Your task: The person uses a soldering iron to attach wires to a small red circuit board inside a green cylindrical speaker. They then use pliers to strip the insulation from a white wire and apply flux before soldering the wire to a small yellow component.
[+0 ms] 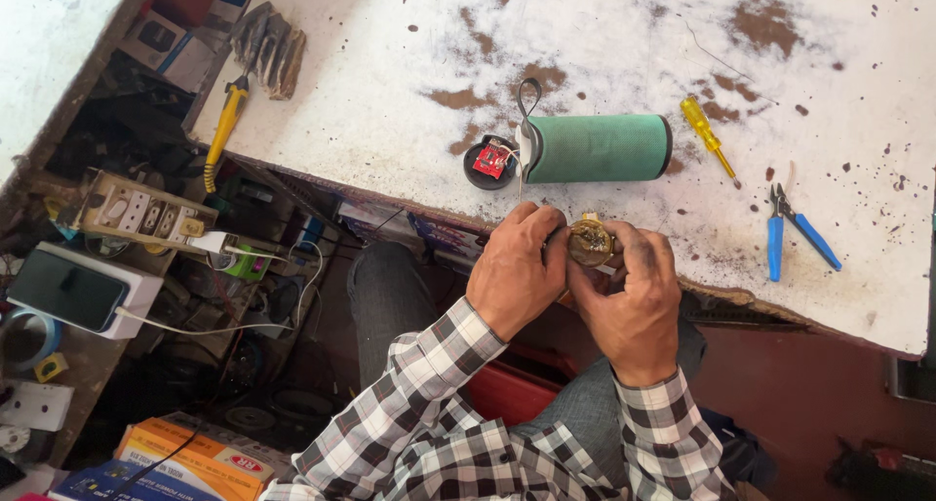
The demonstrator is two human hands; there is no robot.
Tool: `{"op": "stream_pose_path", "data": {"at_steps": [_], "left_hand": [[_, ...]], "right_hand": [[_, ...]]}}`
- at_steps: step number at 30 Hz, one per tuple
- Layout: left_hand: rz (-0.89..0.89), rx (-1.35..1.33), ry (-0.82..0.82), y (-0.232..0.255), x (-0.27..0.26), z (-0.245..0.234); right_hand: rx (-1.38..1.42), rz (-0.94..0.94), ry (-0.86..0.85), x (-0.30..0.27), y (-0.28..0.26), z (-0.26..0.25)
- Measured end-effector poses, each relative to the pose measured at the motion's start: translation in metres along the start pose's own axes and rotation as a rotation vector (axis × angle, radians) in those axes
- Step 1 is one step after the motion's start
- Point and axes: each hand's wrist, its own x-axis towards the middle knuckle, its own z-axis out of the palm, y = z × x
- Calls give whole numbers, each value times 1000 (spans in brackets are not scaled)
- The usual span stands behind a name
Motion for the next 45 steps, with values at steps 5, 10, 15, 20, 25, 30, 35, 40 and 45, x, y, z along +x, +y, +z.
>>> {"op": "stream_pose_path", "data": {"at_steps": [5,10,15,20,25,30,35,40,45], "left_hand": [[6,-6,-11,0,0,1],[-5,-44,-18,-2,0,3],[35,-131,17,-8,5,-1],[-180,-62,-169,-12,12,-11],[-244,7,-224,-12,18,-12],[-255,22,-250,-16,21,-12],[-257,35,-249,-19,21,-9],[-250,9,-247,-21,21,-7],[-215,-78,-312,-25,18,-15]], "right_hand": [[-6,13,2,-1,0,1],[4,48,-5,-1,1,3],[-17,33,20,-1,3,1],[16,50,5,-3,2,1],[-29,-12,4,-6,1,2],[-46,-54,-14,-7,1,1],[-43,-52,-35,-7,-1,1],[-17,-43,-44,-9,0,2],[-152,-8,-23,-7,21,1]]}}
